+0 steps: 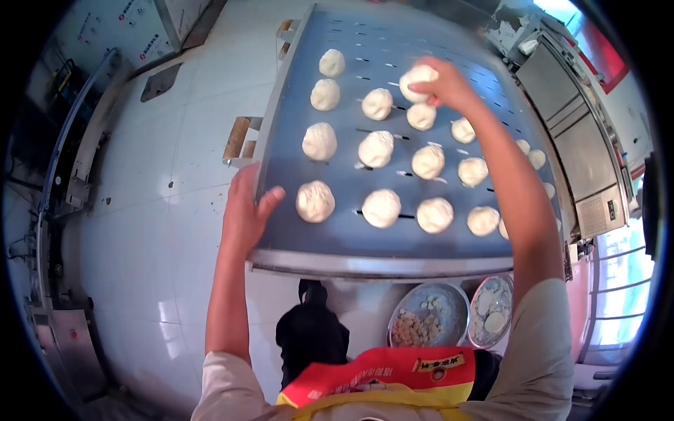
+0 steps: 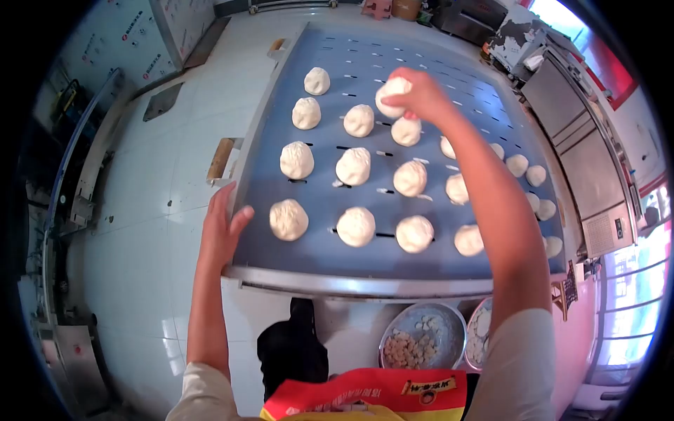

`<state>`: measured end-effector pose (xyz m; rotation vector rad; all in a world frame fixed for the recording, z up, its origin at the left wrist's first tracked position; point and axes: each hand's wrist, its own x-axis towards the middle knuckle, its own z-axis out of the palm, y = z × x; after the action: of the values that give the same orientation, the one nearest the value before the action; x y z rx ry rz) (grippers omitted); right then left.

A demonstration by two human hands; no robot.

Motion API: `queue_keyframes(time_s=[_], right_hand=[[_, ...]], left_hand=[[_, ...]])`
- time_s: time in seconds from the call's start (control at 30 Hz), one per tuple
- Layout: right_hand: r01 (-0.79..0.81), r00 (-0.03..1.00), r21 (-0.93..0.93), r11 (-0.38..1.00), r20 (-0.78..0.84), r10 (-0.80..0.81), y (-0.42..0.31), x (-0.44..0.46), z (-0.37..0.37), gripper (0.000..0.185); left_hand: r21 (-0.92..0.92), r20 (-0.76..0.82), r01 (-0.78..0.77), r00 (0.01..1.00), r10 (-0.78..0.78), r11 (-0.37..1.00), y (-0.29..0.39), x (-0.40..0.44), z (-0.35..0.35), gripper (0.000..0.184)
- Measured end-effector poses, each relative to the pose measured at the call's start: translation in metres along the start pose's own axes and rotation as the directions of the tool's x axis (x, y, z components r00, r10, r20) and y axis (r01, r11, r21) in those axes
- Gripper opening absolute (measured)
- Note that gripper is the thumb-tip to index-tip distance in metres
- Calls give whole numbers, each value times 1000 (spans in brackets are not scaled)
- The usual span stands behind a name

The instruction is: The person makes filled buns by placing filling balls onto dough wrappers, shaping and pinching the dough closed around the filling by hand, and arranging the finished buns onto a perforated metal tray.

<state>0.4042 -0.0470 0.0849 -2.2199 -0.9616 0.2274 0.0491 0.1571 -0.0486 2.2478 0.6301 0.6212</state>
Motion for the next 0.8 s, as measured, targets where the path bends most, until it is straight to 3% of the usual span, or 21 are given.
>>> queue_keyframes(time_s=[0.1,0.2,0.3,0.4,0.8], right_hand=[[-82,997,-13,997,-15,81,34,81,36,44],[-136,990,-130,982,11,139,51,128,62,46],[-113,993,-163,980,15,117,70,163,77,41],[46,999,-220,974,38,-38,98,181,92,43],[95,951,-254,962,309,-12,98,189,76,44]], left_hand=[[117,186,25,981,-47,993,23,-1,-8,65],[-51,283,-10,959,24,999,0,3,-15,66],[-59,307,-45,950,61,997,-6,6,-15,66],[-75,291,-13,956,34,997,-4,7,-13,63],[-117,266,13,964,19,993,-3,9,-9,56]])
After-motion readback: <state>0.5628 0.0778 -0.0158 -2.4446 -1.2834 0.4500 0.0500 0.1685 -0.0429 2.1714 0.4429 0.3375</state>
